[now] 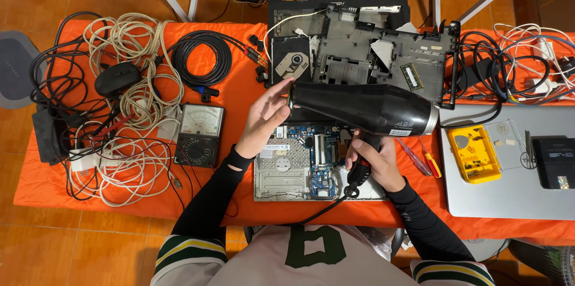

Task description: The recorder performs a repair on a disassembled laptop, specifically removing, heating with a hair dryer, and reinstalling a RAM module.

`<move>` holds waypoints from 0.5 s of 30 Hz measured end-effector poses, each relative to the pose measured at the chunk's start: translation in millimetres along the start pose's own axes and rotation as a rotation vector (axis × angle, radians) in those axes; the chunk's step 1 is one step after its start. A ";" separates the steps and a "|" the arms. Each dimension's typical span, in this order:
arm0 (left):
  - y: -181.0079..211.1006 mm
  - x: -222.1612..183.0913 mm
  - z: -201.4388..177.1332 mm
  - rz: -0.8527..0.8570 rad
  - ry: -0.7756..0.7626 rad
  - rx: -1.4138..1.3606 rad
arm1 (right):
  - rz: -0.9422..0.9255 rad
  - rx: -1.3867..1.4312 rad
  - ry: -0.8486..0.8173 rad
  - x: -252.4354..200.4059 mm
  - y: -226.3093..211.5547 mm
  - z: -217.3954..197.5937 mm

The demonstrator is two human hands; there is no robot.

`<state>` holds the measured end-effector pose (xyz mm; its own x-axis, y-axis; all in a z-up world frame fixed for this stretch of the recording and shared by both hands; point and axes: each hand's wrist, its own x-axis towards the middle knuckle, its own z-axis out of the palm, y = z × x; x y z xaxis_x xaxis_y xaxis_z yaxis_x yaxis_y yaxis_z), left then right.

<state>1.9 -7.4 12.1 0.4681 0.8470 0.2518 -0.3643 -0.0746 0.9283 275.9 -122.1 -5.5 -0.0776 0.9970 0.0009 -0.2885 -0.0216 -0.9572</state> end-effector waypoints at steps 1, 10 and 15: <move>-3.6 -1.1 -1.6 -0.001 0.000 0.000 | 0.000 0.000 0.001 -0.2 0.2 -0.3; -10.7 -1.8 -6.5 0.004 0.007 0.097 | 0.013 0.001 -0.007 -1.6 0.1 -0.1; -7.1 0.1 -6.2 -0.012 0.013 0.156 | 0.030 0.002 -0.001 -1.3 3.2 -3.1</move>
<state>-0.4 -3.5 3.8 0.4610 0.8548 0.2383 -0.2293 -0.1446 0.9625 278.0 -123.2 -9.5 -0.0866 0.9959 -0.0272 -0.2878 -0.0512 -0.9563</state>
